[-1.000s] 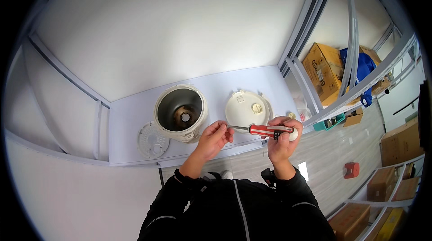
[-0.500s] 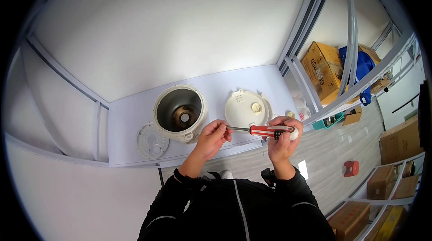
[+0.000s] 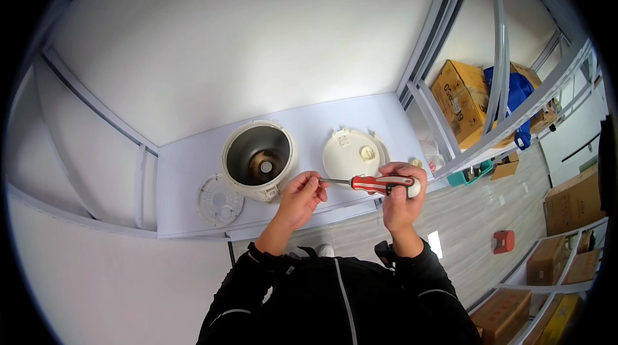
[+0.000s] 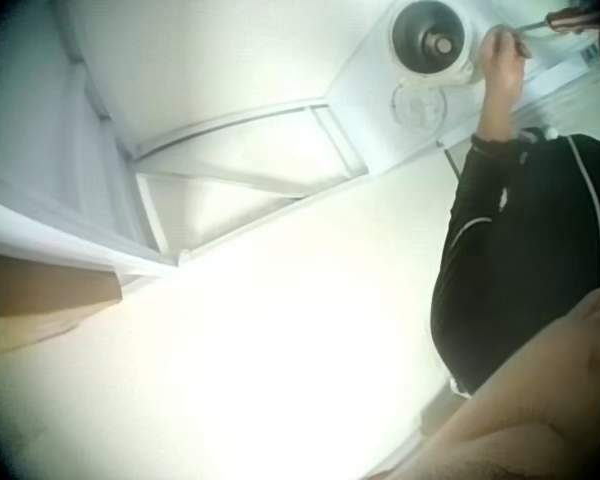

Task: The person uses a screwdriver to remove screws from a white plastic lid and then from a cylindrical container. The person removes the lid and places it aside, then continues to unscrew components inside the container.

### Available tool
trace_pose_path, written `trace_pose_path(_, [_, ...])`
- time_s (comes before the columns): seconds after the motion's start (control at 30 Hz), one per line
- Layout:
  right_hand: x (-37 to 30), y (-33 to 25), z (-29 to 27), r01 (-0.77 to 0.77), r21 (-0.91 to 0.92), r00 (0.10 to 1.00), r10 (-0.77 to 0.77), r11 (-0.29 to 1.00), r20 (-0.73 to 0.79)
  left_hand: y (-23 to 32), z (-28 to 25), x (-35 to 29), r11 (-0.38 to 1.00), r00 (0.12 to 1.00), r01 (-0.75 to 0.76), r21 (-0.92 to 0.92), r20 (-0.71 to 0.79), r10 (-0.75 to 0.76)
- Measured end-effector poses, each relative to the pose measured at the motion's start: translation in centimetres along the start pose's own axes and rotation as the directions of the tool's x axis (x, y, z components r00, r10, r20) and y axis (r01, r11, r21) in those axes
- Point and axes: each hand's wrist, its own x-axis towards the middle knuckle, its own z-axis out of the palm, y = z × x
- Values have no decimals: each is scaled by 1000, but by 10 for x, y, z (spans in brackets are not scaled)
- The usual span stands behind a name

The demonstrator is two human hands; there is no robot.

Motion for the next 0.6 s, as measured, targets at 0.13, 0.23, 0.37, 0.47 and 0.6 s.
trace_pose_path(0.13, [7,-8,-8,34,-233,980,14,972,199,3,-6,-2,998,993,-63,-22,-98,60])
trace_pose_path(0.23, [8,-22,-13,-57,-292,941,149,955,302,8,-12,-7,995,989,-95,-23,-115,92])
trace_pose_path(0.37, [-5,-40,-20,-192,-467,832,395,863,388,18,2,-10,985,984,-157,70,-77,162])
trace_pose_path(0.47, [-31,-48,-16,-276,-545,806,500,791,317,14,13,-10,973,982,-164,163,-68,177])
trace_pose_path(0.6, [-56,-51,-3,-169,-548,865,389,819,316,5,12,-18,986,994,-100,135,-41,106])
